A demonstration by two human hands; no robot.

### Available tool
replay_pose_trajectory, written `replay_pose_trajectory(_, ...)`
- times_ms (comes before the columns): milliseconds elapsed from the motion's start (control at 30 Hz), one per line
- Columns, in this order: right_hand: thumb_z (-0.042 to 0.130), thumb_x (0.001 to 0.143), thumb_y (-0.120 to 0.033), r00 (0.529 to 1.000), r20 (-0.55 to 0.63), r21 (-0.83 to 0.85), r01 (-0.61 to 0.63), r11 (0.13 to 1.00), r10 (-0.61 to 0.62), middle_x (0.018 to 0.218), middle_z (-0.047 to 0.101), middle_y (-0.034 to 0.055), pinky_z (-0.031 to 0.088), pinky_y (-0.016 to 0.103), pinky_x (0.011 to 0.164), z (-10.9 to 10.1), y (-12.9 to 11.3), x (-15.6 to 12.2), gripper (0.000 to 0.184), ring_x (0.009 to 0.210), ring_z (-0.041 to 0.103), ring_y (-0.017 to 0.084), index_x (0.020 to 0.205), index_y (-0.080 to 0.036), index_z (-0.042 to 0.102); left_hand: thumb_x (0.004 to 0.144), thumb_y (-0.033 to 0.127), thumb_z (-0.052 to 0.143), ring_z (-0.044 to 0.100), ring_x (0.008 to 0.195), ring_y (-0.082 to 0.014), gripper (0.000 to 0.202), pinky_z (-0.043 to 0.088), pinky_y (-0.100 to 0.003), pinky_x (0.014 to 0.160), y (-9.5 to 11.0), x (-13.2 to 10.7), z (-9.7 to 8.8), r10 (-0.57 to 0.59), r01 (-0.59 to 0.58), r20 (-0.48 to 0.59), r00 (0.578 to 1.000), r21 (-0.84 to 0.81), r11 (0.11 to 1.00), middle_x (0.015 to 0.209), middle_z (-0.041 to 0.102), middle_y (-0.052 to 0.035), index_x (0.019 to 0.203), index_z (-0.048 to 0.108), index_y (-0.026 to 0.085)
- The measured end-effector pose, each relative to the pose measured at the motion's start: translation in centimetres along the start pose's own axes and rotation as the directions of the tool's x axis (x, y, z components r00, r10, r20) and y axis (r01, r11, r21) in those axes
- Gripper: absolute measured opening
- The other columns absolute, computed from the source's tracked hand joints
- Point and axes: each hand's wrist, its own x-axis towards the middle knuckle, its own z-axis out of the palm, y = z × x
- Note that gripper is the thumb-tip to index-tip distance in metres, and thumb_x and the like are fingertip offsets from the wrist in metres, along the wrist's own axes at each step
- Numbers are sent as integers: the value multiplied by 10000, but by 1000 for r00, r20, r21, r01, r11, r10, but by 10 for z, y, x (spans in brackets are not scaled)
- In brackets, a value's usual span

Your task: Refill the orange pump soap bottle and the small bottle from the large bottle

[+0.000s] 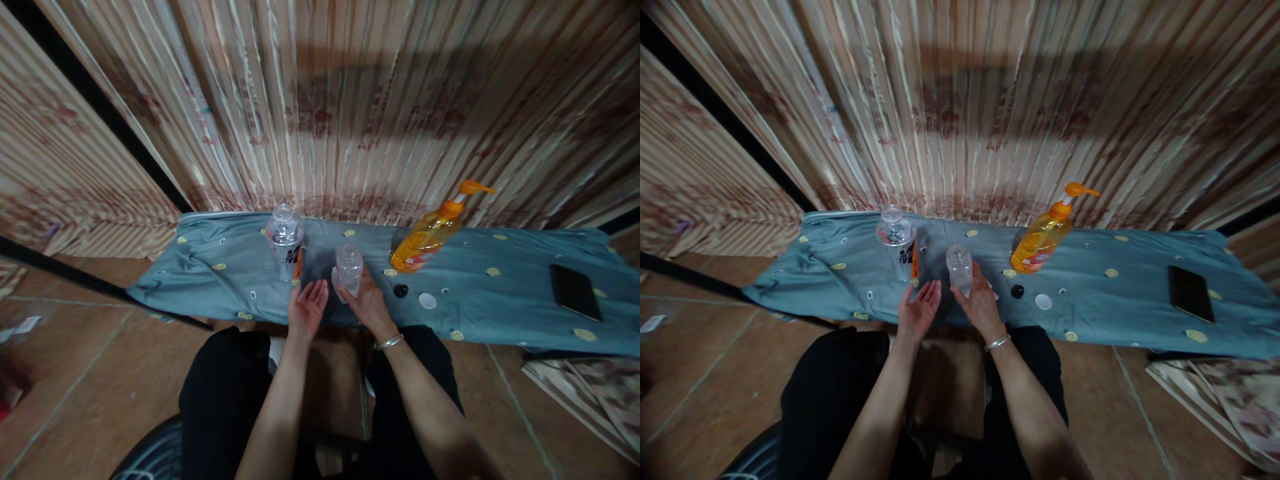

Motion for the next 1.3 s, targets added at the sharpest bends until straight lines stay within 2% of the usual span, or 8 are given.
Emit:
replay_pose_trajectory(167,584,992,-586,999,50,38,6,999,-8,1441,662,308,585,602,1050,-4,-2,3,796,1273,701,420,1575,-66,428,550,142,984,496,1532,-314,785,408,-477,1249,-13,1,9,200,-237,145,969,310,921,1494,647,-96,1249,656,281)
replay_pose_trajectory(267,622,966,-513,995,95,101,1,995,-11,1506,623,286,573,583,1077,-11,-3,5,769,1338,665,403,1582,-95,430,443,120,1019,413,1583,-355,982,331,-530,1284,-17,8,21,217,-326,277,936,451,831,1582,590,-99,1334,647,301)
replay_pose_trajectory(500,633,857,-303,969,246,359,-107,927,16,1599,552,225,524,563,1165,-27,3,5,797,1399,625,340,1607,-146,418,431,119,989,604,1377,-346,987,429,-509,1216,-20,27,36,131,-419,469,874,588,692,1407,698,-104,1350,645,235)
replay_pose_trajectory(667,562,827,-209,957,283,459,-198,866,69,1565,615,152,560,525,1134,-26,24,3,750,1397,637,285,1573,-217,489,397,60,980,669,1251,-324,1001,468,-503,1173,-28,40,38,112,-435,488,866,620,653,1312,721,-95,1323,635,224)
replay_pose_trajectory(800,538,867,-223,972,185,334,-199,921,143,1480,693,133,565,543,1125,-29,42,2,596,1349,674,288,1457,-223,621,406,56,976,684,1188,-298,927,487,-488,1151,-30,47,37,120,-424,464,878,635,646,1215,745,-58,1255,649,240)
replay_pose_trajectory(967,544,926,-277,982,56,72,-186,980,182,1423,709,215,532,598,1147,-32,58,-1,534,1333,675,343,1432,-132,633,415,54,973,715,1067,-263,825,566,-421,1020,-19,46,37,127,-408,443,887,627,663,1076,757,-26,1159,665,235)
replay_pose_trajectory(1167,650,946,-419,989,42,-144,-133,981,140,1430,671,286,445,649,1200,-14,60,-3,510,1419,575,405,1332,-86,673,372,43,971,714,995,-257,781,587,-425,979,-4,38,37,172,-409,424,889,570,712,1007,749,-13,1067,660,219)
replay_pose_trajectory(1300,765,876,-392,974,97,-143,-188,972,202,1475,621,316,437,669,1190,4,49,2,481,1455,531,444,1236,-80,699,374,21,956,703,977,-252,751,590,-410,950,5,35,35,191,-417,417,889,563,713,1001,745,-19,1044,676,211)
